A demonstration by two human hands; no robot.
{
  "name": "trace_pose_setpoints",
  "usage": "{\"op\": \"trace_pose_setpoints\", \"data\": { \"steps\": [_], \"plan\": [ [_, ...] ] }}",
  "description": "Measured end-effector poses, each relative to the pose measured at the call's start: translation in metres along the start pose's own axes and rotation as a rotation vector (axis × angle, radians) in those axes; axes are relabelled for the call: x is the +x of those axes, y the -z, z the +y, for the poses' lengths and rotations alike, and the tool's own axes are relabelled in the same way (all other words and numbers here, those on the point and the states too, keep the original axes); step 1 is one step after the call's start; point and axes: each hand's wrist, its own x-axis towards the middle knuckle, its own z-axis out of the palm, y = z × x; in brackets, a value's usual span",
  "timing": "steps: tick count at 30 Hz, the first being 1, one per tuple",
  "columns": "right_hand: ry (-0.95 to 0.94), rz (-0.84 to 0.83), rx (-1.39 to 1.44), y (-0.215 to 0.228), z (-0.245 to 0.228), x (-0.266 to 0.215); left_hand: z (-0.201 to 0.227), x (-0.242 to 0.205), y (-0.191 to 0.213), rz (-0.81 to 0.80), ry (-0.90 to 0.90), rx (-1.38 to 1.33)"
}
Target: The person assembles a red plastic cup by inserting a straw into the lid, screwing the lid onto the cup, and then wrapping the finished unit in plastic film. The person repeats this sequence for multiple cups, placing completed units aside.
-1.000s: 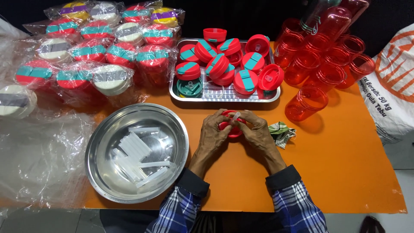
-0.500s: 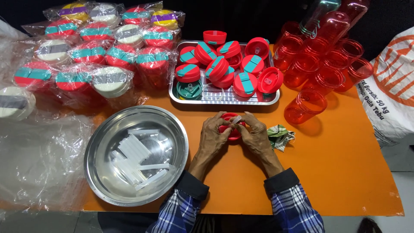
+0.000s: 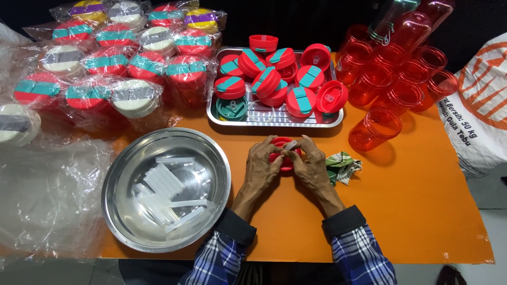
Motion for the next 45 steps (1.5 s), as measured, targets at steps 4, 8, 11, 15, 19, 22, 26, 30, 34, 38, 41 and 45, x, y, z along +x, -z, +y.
{"op": "trace_pose_setpoints", "data": {
  "steps": [4, 8, 11, 15, 19, 22, 26, 30, 34, 38, 41, 45],
  "plan": [
    [0.006, 0.007, -0.021, -0.002, 0.004, -0.003, 0.000, -0.001, 0.000, 0.000, -0.007, 0.030],
    [0.026, 0.031, -0.030, -0.004, 0.008, -0.005, -0.003, -0.001, -0.002, -0.007, -0.013, 0.025],
    [0.049, 0.047, -0.041, -0.005, 0.009, -0.005, -0.006, -0.001, -0.004, -0.007, -0.013, 0.028],
    [0.064, 0.064, -0.060, -0.006, 0.012, -0.007, -0.012, -0.001, -0.007, -0.023, -0.022, 0.030],
    [0.069, 0.065, -0.077, -0.006, 0.006, -0.006, -0.014, 0.000, -0.013, -0.007, -0.043, 0.048],
    [0.081, 0.076, -0.089, -0.008, 0.009, -0.006, -0.022, 0.000, -0.017, -0.004, -0.047, 0.057],
    [0.103, 0.088, -0.098, -0.010, 0.017, -0.009, -0.026, -0.001, -0.019, -0.003, -0.071, 0.064],
    [0.113, 0.106, -0.095, -0.014, 0.023, -0.010, -0.017, 0.000, -0.012, -0.001, -0.124, 0.064],
    [0.109, 0.109, -0.103, -0.013, 0.021, -0.010, -0.014, -0.001, -0.010, -0.001, -0.126, 0.066],
    [0.102, 0.105, -0.097, -0.014, 0.024, -0.012, -0.010, -0.002, -0.007, -0.010, -0.129, 0.074],
    [0.107, 0.104, -0.105, -0.014, 0.025, -0.010, -0.006, -0.001, -0.004, -0.011, -0.140, 0.073],
    [0.108, 0.105, -0.110, -0.013, 0.018, -0.009, -0.005, -0.001, -0.002, -0.040, -0.166, 0.062]
  ]
}}
